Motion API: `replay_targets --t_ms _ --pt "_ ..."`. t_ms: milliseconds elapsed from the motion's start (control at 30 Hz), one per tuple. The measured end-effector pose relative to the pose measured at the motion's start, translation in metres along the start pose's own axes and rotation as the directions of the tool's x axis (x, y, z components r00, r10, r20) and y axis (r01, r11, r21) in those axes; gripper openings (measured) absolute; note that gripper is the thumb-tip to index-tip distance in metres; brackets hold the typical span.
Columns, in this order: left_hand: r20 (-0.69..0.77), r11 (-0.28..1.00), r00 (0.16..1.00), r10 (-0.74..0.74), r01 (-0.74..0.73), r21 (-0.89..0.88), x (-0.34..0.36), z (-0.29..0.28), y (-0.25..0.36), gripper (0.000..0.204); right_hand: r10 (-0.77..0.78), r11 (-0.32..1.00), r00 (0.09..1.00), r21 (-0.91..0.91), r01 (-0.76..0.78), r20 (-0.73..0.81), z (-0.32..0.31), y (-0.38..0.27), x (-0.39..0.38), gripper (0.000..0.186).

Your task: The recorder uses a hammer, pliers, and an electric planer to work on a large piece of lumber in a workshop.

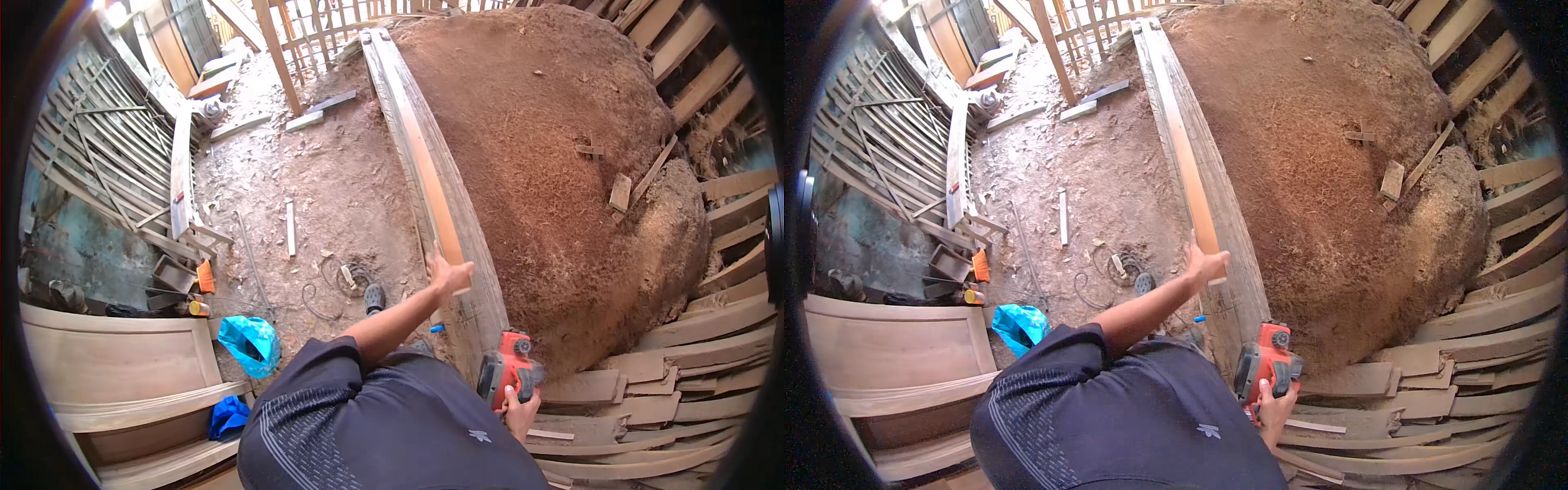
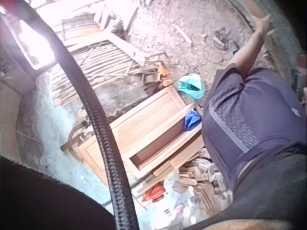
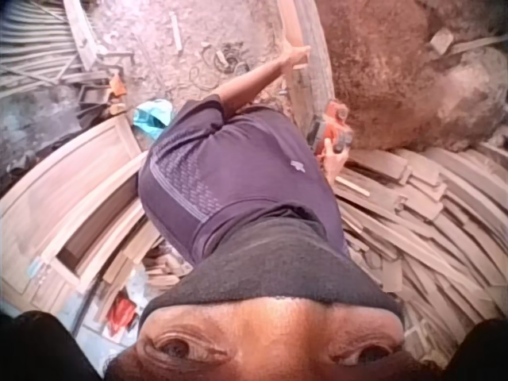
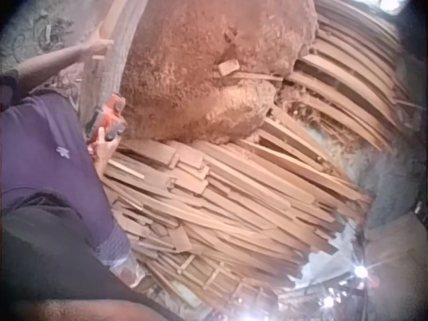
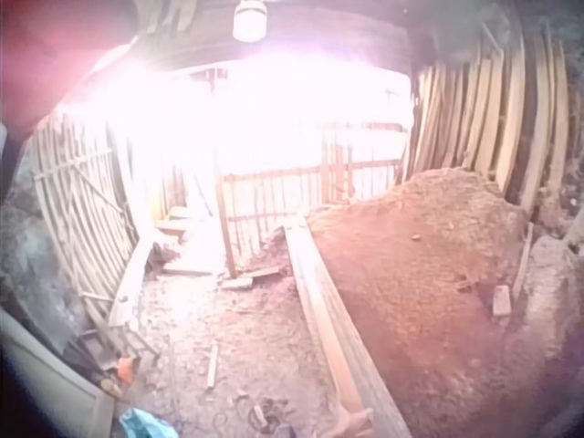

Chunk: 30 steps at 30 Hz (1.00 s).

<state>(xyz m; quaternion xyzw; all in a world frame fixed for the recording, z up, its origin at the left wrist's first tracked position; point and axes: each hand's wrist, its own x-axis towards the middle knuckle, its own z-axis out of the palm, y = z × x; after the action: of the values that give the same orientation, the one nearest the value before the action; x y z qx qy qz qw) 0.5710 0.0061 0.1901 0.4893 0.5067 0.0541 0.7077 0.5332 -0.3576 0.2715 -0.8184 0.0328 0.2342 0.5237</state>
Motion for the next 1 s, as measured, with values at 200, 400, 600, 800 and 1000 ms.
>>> replay_targets --t_ms 200,400,600,800,1000 --pt "-0.235 0.941 0.972 -0.003 0.082 0.328 0.059 0.011 -0.015 0.135 -0.237 0.967 0.971 -0.092 0.239 0.031 -0.006 0.036 0.004 0.041" --pt "-0.319 0.947 0.945 0.077 0.031 0.320 0.078 0.022 -0.005 0.137 -0.190 0.960 0.975 -0.185 0.209 0.114 0.003 -0.024 -0.002 0.044" --pt "-0.246 0.865 0.963 0.111 0.028 0.501 0.069 0.016 -0.001 0.138 -0.263 0.934 0.964 -0.236 0.267 0.050 0.025 -0.027 0.005 0.033" --pt "-0.248 0.917 0.957 0.152 -0.043 0.396 0.103 -0.014 0.018 0.147 -0.173 0.949 0.984 -0.260 0.179 0.047 0.049 -0.027 0.024 0.037" --pt "-0.398 0.923 0.868 0.297 -0.154 0.352 0.205 -0.061 0.063 0.149 -0.253 0.916 0.960 -0.289 0.278 0.122 0.064 -0.041 0.037 0.057"
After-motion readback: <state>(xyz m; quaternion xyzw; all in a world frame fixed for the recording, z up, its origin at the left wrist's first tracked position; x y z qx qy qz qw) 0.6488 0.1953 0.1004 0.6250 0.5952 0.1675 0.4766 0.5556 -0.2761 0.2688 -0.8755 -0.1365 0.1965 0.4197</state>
